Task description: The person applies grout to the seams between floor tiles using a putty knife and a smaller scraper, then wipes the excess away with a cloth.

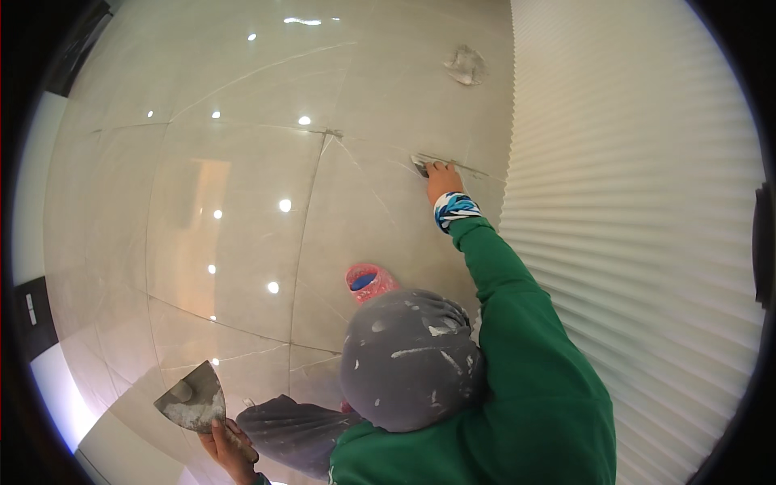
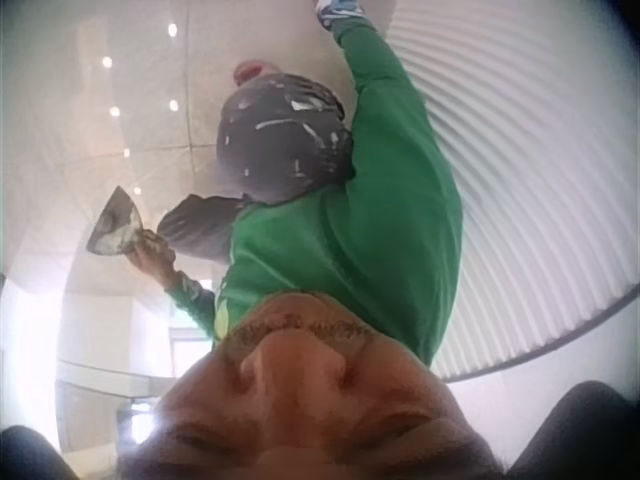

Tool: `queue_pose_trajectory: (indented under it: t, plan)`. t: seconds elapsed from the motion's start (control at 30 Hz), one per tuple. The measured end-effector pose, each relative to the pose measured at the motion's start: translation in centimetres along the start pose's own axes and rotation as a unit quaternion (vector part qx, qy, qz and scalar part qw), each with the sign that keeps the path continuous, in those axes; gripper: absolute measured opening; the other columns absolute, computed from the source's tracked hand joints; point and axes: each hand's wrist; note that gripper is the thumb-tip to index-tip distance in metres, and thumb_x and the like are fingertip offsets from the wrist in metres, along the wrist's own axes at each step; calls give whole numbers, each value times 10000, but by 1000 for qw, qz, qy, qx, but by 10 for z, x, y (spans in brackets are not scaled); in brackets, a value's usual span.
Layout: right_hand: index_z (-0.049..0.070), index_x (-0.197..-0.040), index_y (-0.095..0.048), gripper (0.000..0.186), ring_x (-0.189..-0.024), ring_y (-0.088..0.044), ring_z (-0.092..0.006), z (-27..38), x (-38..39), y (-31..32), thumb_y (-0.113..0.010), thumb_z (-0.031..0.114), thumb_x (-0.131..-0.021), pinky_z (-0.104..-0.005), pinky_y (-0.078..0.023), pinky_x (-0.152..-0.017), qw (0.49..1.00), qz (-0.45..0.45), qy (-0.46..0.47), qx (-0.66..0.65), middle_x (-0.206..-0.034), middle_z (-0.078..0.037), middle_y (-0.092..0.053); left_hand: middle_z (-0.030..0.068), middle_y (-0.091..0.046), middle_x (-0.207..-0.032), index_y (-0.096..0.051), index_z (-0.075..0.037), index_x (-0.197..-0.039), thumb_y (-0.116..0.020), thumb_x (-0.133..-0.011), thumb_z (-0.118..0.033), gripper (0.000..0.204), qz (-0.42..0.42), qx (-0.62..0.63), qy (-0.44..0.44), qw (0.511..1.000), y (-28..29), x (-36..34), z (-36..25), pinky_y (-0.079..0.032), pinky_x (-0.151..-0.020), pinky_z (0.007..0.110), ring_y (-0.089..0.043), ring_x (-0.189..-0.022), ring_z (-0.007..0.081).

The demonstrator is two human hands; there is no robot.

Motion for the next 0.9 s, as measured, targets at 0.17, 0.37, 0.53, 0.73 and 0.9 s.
queue_pose_trajectory:
  t: [0.17,0.37,0.53,0.73,0.9]
  plan:
    - [66,-1310,-597,379,-1157,-567,-369,25,-25,16,-504,65,-944,-444,-509,-990,999,-34,28,-13,-1290,-144,-617,43,-540,-684,-514,-73,-1106,-541,-1042,-268,207,-13,19,18,1000,18,0,18,-398,-387,234,-478,-438,108]
    - [68,-1317,-583,385,-1146,-575,-363,59,-15,-5,-513,60,-938,-446,-531,-950,998,22,45,24,-1242,-135,-629,42,-538,-676,-515,-73,-1100,-544,-1042,-271,209,-18,1,5,1000,23,13,20,-396,-386,232,-476,-436,107]
    - [58,-1324,-594,360,-1192,-566,-352,88,-35,-7,-492,140,-988,-449,-511,-972,996,-60,45,50,-1283,-127,-621,47,-550,-683,-511,-73,-1116,-539,-1045,-251,193,18,22,11,1000,21,5,35,-403,-390,231,-490,-446,112]
    - [50,-1355,-565,388,-1215,-547,-339,114,-48,-5,-495,141,-984,-428,-498,-1002,998,-20,60,-4,-1276,-117,-617,51,-545,-669,-509,-74,-1104,-533,-1046,-242,179,-14,34,14,999,31,7,37,-407,-390,233,-490,-446,114]
    - [58,-1296,-594,345,-1163,-565,-334,141,-35,-21,-499,127,-971,-428,-509,-953,994,-63,78,30,-1220,-115,-626,55,-546,-663,-508,-70,-1090,-534,-1043,-237,176,-15,19,2,1000,43,5,35,-401,-389,235,-487,-440,115]
Point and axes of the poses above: each hand's wrist, its own x-axis away from the middle knuckle, its own y-axis out of the back of the hand, z = x × y
